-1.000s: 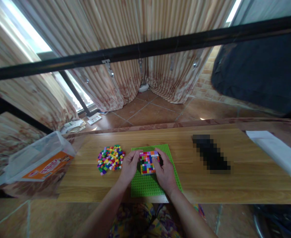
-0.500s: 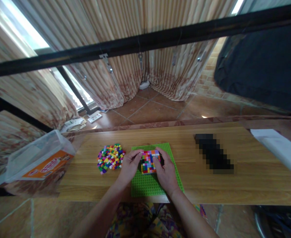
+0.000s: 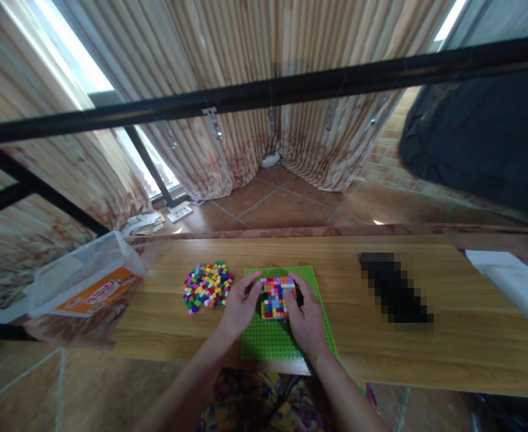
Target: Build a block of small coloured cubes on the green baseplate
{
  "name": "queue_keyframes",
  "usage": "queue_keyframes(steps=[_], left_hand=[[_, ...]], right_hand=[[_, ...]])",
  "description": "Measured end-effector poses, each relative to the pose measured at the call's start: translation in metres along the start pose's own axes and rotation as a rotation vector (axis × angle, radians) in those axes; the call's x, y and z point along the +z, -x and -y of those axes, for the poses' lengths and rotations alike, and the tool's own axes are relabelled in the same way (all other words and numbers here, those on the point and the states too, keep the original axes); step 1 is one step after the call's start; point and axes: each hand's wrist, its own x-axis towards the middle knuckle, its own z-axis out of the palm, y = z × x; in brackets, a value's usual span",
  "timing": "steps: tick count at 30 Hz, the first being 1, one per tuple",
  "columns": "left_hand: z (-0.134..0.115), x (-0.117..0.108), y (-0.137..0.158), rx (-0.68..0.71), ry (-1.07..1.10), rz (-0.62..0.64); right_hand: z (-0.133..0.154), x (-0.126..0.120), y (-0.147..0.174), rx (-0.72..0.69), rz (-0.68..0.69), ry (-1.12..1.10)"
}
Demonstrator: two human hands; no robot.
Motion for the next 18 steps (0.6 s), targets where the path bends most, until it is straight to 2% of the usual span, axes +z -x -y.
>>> queue_keyframes(steps=[5,8,10,14,18], left_hand=[[-0.001,-0.036,0.012,0.020,-0.176,-0.058],[0.002,-0.063,0.021,0.082,-0.375,-0.071],[0.003,-0.073,0.027,0.061,-0.520,-0.082],[0.004,-0.075,0.034,0.001,-0.772,-0.069],[0.002,-0.067,0.033,0.010,-0.930,-0.073]], right_hand=[[0.000,0.000,0.000,0.005,-0.001,0.008],[-0.002,0.000,0.000,0.011,-0.002,-0.007],[-0.003,0.001,0.000,0.011,-0.006,-0.012],[-0.003,0.001,0.000,0.014,-0.008,-0.020],[-0.004,0.001,0.001,0.037,-0.004,-0.021]])
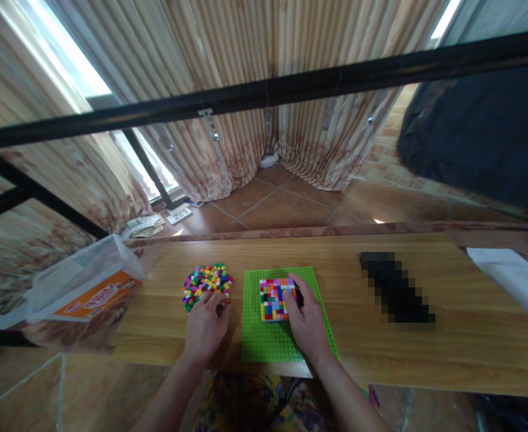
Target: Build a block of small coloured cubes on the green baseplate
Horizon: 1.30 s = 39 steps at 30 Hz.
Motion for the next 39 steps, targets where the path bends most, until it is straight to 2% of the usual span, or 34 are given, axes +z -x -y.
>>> queue_keyframes(steps=[4,8,14,22,29,39], left_hand=[[-0.001,0.002,-0.003,0.020,-0.072,0.000],[0.000,0.002,-0.002,0.045,-0.050,-0.012],[-0.008,0.001,0.000,0.056,0.226,-0.030],[-0.039,0.006,-0.007,0.055,0.648,-0.035],[-0.058,0.015,-0.013,0.053,0.721,-0.027],[-0.063,0.026,-0.016,-0.023,0.860,-0.083]], right_hand=[[-0.001,0.000,0.000,0.006,0.007,-0.009],[0.001,0.000,0.000,0.004,0.008,-0.013],[0.004,0.000,0.000,0.003,0.007,-0.017],[0.005,0.000,0.000,-0.019,-0.009,-0.002],[0.005,0.000,0.000,0.004,0.010,-0.011],[0.002,0.001,-0.001,-0.008,0.010,-0.036]])
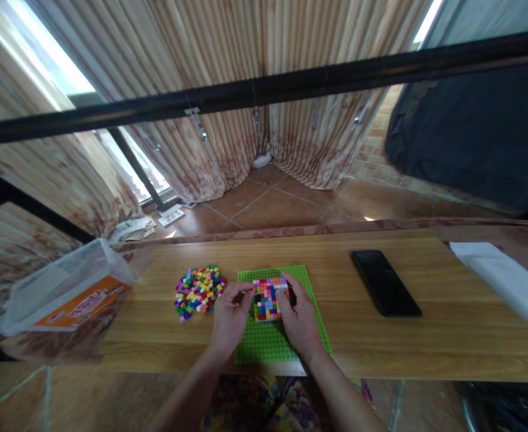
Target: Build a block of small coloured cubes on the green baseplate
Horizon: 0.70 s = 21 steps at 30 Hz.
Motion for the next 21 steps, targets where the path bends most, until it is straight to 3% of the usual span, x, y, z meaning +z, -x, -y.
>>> queue_keyframes(steps=[11,21], left_hand=[[0.0031,0.0034,-0.0033,-0.084,0.150,0.012],[0.0092,0.0030,-0.0041,-0.140,0.233,0.018]], right_hand=[[0.0013,-0.0001,0.0006,-0.026,-0.024,0.035],[0.0055,0.0005,0.0017,0.041,0.001,0.021]])
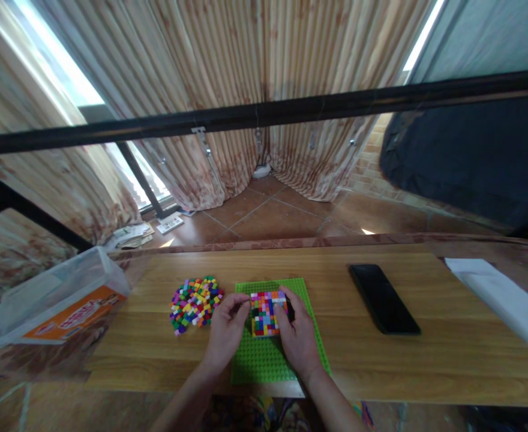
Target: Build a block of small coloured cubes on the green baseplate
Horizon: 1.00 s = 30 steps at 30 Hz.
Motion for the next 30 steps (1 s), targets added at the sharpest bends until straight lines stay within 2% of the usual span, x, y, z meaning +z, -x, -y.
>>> queue_keyframes(steps=[6,13,22,30], left_hand=[[-0.002,0.000,-0.006,-0.032,-0.005,0.012],[-0.002,0.001,-0.012,-0.059,-0.035,0.010],[-0.006,0.004,-0.012,0.017,-0.105,0.067],[0.009,0.009,-0.011,0.022,-0.033,0.030]], right_hand=[[-0.001,0.000,0.000,-0.045,-0.023,0.001],[-0.002,0.001,0.000,-0.018,-0.013,0.000],[-0.003,0.001,0.001,0.027,-0.003,-0.019],[-0.005,0.002,0.000,0.058,-0.004,-0.024]])
